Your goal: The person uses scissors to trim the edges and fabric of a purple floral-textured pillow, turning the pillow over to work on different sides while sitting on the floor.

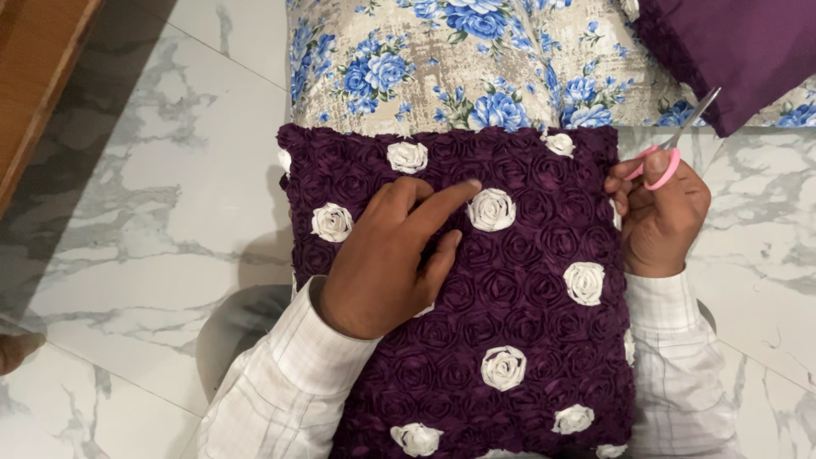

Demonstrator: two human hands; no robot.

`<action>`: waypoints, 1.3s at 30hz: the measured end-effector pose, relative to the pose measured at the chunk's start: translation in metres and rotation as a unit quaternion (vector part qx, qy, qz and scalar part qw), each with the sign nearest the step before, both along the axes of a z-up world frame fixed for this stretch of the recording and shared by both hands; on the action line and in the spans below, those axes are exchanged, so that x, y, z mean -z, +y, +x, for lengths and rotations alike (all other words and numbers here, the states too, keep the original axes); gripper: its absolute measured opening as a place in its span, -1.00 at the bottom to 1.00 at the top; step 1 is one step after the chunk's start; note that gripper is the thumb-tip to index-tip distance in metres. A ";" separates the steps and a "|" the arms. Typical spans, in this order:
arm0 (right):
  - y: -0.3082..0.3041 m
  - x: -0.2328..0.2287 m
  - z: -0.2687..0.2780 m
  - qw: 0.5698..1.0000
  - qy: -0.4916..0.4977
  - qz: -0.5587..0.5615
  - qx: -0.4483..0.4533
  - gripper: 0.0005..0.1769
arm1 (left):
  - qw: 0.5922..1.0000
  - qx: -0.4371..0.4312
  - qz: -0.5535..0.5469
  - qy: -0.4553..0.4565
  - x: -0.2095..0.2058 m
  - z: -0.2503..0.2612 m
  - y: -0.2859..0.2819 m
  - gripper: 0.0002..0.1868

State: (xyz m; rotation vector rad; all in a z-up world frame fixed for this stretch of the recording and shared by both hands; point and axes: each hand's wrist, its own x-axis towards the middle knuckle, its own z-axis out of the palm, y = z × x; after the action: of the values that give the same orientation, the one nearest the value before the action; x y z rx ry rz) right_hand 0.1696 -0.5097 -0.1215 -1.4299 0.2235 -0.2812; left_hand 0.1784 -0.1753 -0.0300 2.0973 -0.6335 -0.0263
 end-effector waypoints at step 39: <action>0.006 -0.001 0.002 0.999 0.005 0.041 0.015 -0.68 | 0.974 0.175 0.008 -0.147 -0.003 0.004 0.009 -0.77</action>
State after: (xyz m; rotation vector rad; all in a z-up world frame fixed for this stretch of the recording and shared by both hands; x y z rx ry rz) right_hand 0.1719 -0.5041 -0.1207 -1.3475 0.2614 -0.2862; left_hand 0.1825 -0.1664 -0.0274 1.9970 -1.1803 0.0810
